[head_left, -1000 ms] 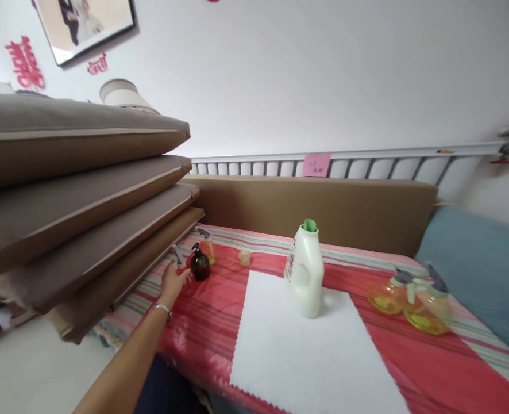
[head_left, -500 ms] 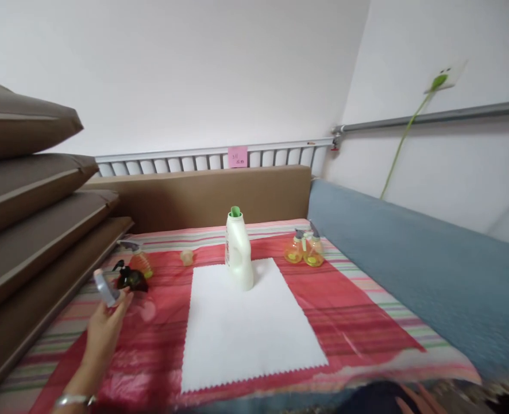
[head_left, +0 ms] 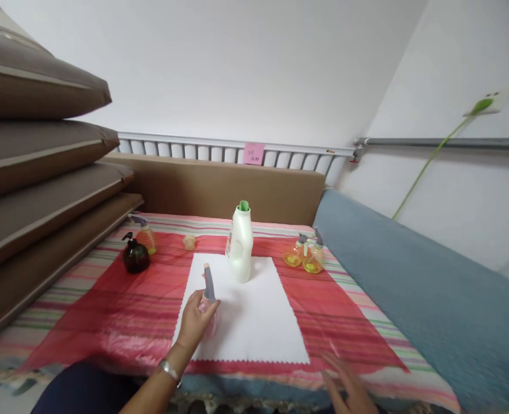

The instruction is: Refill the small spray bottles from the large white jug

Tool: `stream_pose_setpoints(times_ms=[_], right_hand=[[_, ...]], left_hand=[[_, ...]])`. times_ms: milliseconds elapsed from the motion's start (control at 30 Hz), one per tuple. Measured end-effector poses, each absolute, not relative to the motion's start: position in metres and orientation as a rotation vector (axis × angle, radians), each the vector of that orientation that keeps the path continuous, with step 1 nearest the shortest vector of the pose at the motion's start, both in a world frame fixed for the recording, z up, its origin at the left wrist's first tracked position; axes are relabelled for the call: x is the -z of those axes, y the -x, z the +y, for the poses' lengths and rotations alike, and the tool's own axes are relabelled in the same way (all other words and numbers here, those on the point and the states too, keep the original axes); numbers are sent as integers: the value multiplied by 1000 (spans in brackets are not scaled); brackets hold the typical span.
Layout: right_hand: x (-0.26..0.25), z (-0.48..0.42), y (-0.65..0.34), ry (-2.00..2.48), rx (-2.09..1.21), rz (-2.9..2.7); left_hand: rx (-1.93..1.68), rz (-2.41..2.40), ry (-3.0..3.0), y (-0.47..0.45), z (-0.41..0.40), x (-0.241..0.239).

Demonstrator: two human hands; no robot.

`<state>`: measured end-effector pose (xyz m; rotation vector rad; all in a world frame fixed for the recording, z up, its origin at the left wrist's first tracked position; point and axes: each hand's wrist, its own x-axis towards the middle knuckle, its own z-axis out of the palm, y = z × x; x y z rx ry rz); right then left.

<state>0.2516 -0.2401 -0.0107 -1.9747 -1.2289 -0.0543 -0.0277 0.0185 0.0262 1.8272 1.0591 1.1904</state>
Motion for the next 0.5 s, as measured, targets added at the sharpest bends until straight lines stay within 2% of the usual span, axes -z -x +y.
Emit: stream_pose_setpoints(times_ms=[167, 267, 500], right_hand=[[-46, -144, -154, 1634, -303, -1365], [-63, -92, -106, 1567, -462, -1296], [-68, -44, -63, 1565, -452, -1266]], left_hand=[[-1154, 1092, -1932, 31, 5, -24], [-1139, 1077, -1993, 32, 0, -24], [-1134, 1045, -2024, 36, -9, -27]])
